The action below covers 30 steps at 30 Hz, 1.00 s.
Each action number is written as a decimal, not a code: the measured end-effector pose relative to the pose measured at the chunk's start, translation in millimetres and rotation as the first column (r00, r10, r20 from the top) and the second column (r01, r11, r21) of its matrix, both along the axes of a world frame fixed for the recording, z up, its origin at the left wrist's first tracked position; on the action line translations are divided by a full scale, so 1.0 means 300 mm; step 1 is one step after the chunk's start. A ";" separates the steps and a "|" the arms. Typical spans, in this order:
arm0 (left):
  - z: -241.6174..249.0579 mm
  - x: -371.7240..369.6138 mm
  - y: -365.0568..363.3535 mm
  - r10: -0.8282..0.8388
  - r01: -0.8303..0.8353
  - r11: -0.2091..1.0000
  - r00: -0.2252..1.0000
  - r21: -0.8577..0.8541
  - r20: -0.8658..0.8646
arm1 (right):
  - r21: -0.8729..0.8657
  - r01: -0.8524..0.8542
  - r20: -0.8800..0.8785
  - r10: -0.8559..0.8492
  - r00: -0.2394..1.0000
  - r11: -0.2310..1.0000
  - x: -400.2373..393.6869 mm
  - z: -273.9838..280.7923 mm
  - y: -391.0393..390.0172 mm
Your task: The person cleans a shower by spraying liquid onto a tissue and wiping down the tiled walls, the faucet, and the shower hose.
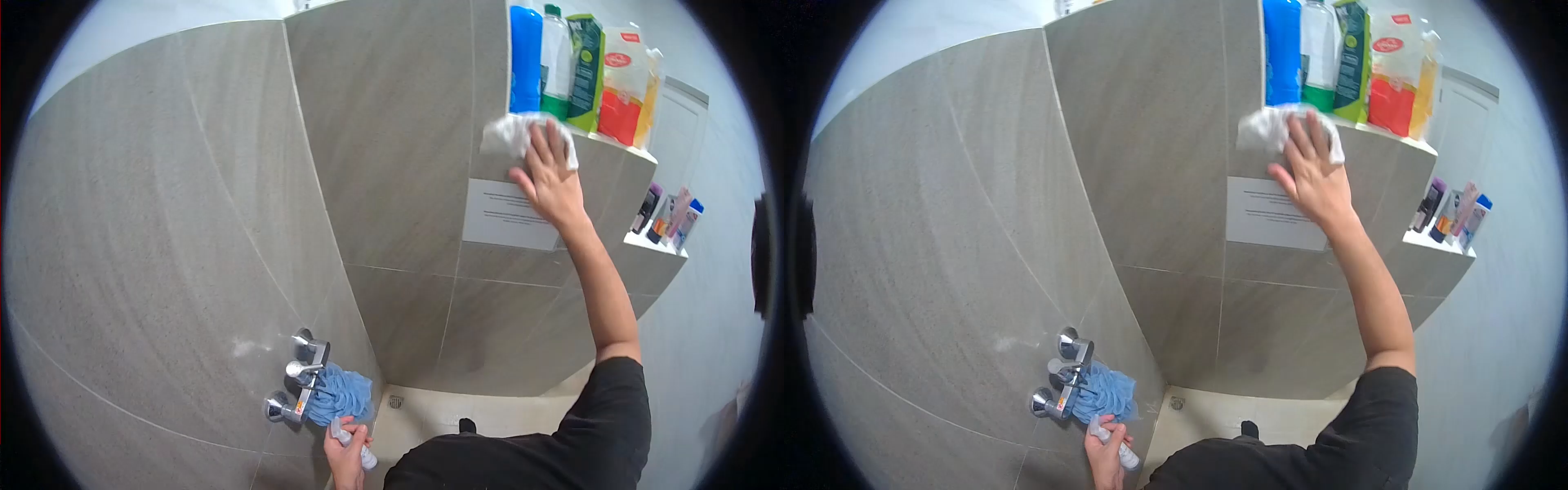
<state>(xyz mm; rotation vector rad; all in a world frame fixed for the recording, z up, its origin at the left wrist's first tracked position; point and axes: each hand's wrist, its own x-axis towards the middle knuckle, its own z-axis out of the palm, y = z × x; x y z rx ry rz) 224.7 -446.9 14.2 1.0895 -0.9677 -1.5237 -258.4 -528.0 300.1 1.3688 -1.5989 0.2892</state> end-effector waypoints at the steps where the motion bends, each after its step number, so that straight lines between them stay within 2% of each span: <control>1: 0.015 -0.008 -0.008 0.038 -0.038 0.999 0.999 -0.007 -0.026 | -0.158 0.086 -0.052 -0.095 0.994 0.984 0.011 0.018 -0.003; 2: 0.021 -0.017 -0.012 0.026 -0.026 1.000 0.999 0.000 -0.018 | -0.151 0.099 -0.046 -0.107 0.993 0.984 0.039 -0.014 -0.023; 4: 0.026 -0.041 -0.019 0.019 -0.023 0.998 0.998 -0.052 -0.067 | -0.019 -0.137 -0.036 0.136 0.990 0.990 0.106 -0.141 -0.099; 6: 0.047 -0.073 -0.015 -0.003 0.000 0.999 0.997 -0.046 -0.072 | 0.294 -0.255 -0.020 0.273 0.962 0.921 0.147 -0.270 -0.111; 7: 0.052 -0.085 -0.005 -0.021 0.018 0.999 0.997 -0.044 -0.076 | 0.434 -0.295 0.045 0.306 0.951 0.851 0.156 -0.331 -0.098; 9: 0.048 -0.101 0.009 -0.064 0.063 0.998 0.994 -0.020 -0.084 | 0.518 -0.310 0.040 0.339 0.940 0.797 0.102 -0.470 -0.072; 10: 0.048 -0.106 0.007 -0.093 0.093 0.996 0.990 -0.004 -0.102 | 0.514 -0.311 0.041 0.340 0.940 0.799 0.081 -0.484 -0.044; 12: 0.059 -0.118 0.008 -0.100 0.100 0.995 0.988 -0.009 -0.118 | 0.527 -0.174 0.010 0.199 0.980 0.832 0.031 -0.477 -0.014; 13: 0.063 -0.119 0.008 -0.114 0.114 0.993 0.986 -0.006 -0.125 | 0.525 -0.179 0.008 0.206 0.979 0.832 0.021 -0.453 -0.002; 15: 0.059 -0.117 -0.001 -0.108 0.107 0.994 0.988 -0.012 -0.114 | 0.339 -0.040 0.114 0.001 0.994 0.940 0.002 -0.390 0.022; 16: 0.058 -0.117 -0.005 -0.109 0.108 0.994 0.989 -0.012 -0.102 | 0.339 -0.040 0.112 0.002 0.994 0.940 -0.002 -0.365 0.014; 17: 0.059 -0.119 -0.009 -0.109 0.109 0.994 0.989 -0.012 -0.104 | 0.120 0.020 0.121 -0.035 0.992 0.993 -0.002 -0.338 -0.002; 18: 0.062 -0.121 -0.011 -0.087 0.086 0.996 0.993 -0.011 -0.077 | -0.105 0.083 0.136 -0.068 0.988 0.991 0.005 -0.322 -0.019; 19: 0.064 -0.122 -0.011 -0.064 0.064 0.998 0.997 -0.010 -0.049 | -0.103 0.084 0.134 -0.069 0.988 0.991 0.033 -0.323 -0.046; 21: 0.061 -0.124 -0.011 -0.060 0.059 0.998 0.997 -0.010 -0.052 | -0.391 -0.002 0.366 0.158 0.917 0.920 0.127 -0.340 -0.148; 22: 0.060 -0.127 -0.010 -0.060 0.060 0.998 0.997 -0.012 -0.054 | -0.305 0.055 0.395 0.074 0.916 0.951 0.155 -0.374 -0.214; 23: 0.058 -0.132 -0.006 -0.069 0.069 0.998 0.996 -0.013 -0.054 | -0.270 -0.040 0.393 0.148 0.908 0.962 0.190 -0.418 -0.272; 24: 0.056 -0.138 -0.005 -0.080 0.080 0.997 0.995 -0.009 -0.061 | -0.124 -0.082 0.453 0.130 0.882 0.989 0.258 -0.408 -0.304; 25: 0.056 -0.146 -0.005 -0.091 0.091 0.996 0.993 -0.007 -0.069 | -0.131 -0.147 0.396 0.188 0.899 0.980 0.298 -0.429 -0.347; 27: 0.054 -0.162 -0.004 -0.128 0.127 0.992 0.989 -0.017 -0.076 | -0.003 -0.207 0.334 0.196 0.922 0.978 0.347 -0.387 -0.356; 29: 0.061 -0.172 -0.002 -0.155 0.153 0.988 0.985 -0.030 -0.079 | -0.056 -0.237 0.191 0.244 0.951 0.970 0.319 -0.355 -0.351; 30: 0.070 -0.178 0.001 -0.180 0.178 0.983 0.981 -0.041 -0.069 | -0.063 -0.239 0.191 0.247 0.950 0.969 0.293 -0.334 -0.326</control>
